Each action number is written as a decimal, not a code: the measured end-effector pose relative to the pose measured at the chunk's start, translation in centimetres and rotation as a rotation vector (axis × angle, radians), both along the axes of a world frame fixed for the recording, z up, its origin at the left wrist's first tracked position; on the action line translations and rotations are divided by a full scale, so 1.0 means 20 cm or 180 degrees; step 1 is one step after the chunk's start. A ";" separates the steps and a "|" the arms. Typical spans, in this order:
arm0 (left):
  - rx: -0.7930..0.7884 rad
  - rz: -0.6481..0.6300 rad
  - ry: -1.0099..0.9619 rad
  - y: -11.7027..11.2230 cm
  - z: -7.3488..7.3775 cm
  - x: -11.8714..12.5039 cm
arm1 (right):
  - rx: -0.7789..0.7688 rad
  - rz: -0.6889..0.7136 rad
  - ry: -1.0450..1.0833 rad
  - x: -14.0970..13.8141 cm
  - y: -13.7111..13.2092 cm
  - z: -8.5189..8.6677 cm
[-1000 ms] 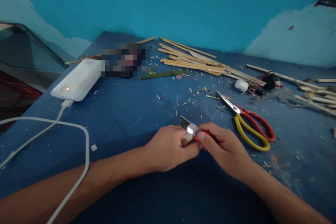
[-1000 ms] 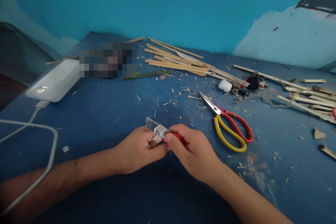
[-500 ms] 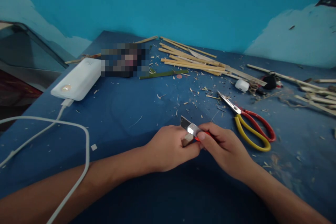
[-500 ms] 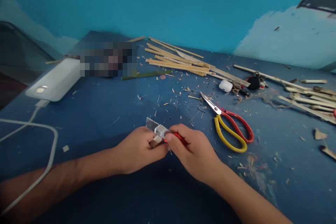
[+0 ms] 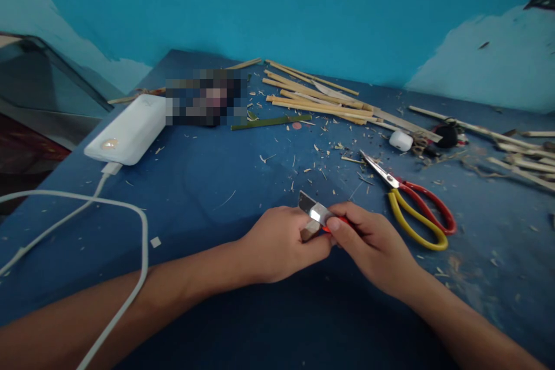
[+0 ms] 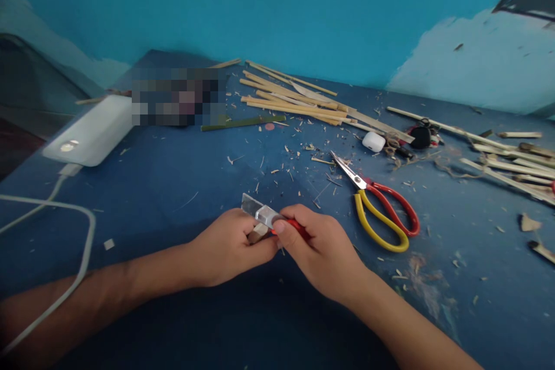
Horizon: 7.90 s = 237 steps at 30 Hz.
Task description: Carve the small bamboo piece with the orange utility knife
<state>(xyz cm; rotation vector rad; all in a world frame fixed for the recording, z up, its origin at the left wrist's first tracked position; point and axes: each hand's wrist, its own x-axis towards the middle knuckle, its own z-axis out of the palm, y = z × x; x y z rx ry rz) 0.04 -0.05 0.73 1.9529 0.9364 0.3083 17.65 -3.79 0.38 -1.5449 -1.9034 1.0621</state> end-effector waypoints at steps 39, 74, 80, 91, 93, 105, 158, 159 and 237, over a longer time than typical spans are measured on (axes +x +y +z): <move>0.0031 -0.0030 -0.0002 0.01 0.00 0.00 | 0.0006 -0.0015 0.0046 0.00 -0.01 -0.01; -0.0017 -0.0010 0.0015 0.00 0.01 0.00 | 0.0006 0.0008 -0.0023 -0.01 0.00 0.00; -0.0039 -0.0092 0.0065 0.01 0.02 0.00 | 0.0020 0.0007 0.0007 0.00 0.00 0.00; -0.0075 -0.0032 0.0046 0.00 0.00 0.00 | 0.0005 0.0005 0.0017 -0.01 0.00 0.00; -0.0069 -0.0022 0.0042 0.00 0.00 0.00 | 0.0005 0.0013 0.0010 0.00 0.00 0.00; -0.0052 0.0010 0.0041 0.00 0.01 0.00 | 0.0012 -0.0010 -0.0019 -0.01 0.00 0.00; -0.0054 0.0088 0.0131 0.00 0.00 0.00 | 0.0079 -0.0169 0.0141 0.00 -0.01 -0.01; -0.0053 0.0095 0.0101 0.01 0.00 -0.01 | 0.0094 -0.0175 0.0148 0.00 -0.01 -0.01; -0.0213 0.0063 0.0009 0.02 0.00 -0.02 | 0.0159 -0.0201 0.0078 0.00 -0.02 -0.02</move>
